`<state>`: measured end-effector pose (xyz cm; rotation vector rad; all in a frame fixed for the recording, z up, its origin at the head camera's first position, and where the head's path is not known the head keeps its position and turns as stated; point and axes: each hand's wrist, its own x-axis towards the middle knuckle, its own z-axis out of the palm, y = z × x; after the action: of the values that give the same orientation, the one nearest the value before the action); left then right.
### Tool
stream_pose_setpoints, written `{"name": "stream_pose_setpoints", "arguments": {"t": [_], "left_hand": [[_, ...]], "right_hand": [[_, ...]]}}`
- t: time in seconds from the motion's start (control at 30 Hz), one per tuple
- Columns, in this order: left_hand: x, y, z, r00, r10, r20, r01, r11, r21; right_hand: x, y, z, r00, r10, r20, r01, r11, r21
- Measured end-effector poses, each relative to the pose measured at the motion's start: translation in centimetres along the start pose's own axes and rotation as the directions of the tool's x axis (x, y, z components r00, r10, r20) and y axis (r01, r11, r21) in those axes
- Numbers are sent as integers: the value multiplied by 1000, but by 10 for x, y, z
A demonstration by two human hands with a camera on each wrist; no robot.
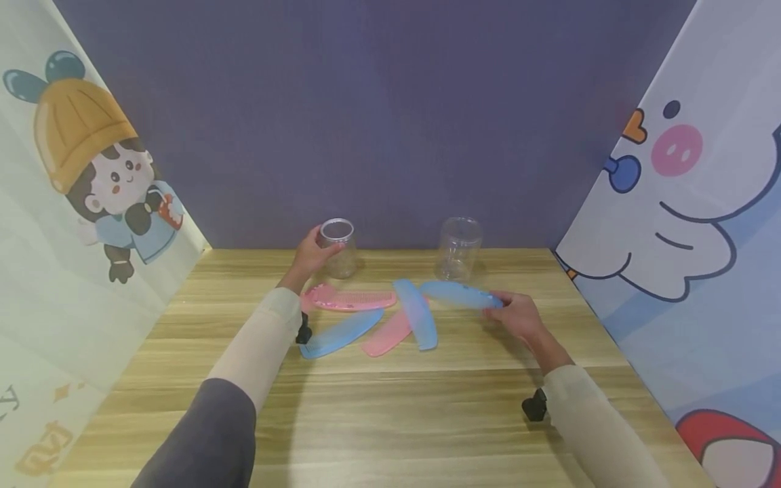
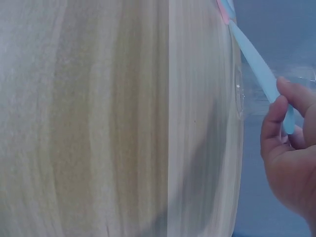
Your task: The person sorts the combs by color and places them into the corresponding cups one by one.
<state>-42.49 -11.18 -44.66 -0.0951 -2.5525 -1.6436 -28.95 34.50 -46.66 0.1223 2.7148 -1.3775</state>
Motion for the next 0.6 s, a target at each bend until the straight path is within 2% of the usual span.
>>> {"name": "stream_pose_setpoints", "arguments": {"t": [0.13,0.37,0.6], "left_hand": [[-1,1,0,1000,4,1,-4,1000,-4],[0,1,0,1000,6,2,-6,1000,2],[1,-1,0,1000,8,1,-8,1000,5]], "right_hand": [[0,-1,0,1000,-12,-26,12,1000,8],[3,-8,-4,1000,-8,17,7,1000,27],[9,-18,-1,1000,-18,16,18,999,27]]}}
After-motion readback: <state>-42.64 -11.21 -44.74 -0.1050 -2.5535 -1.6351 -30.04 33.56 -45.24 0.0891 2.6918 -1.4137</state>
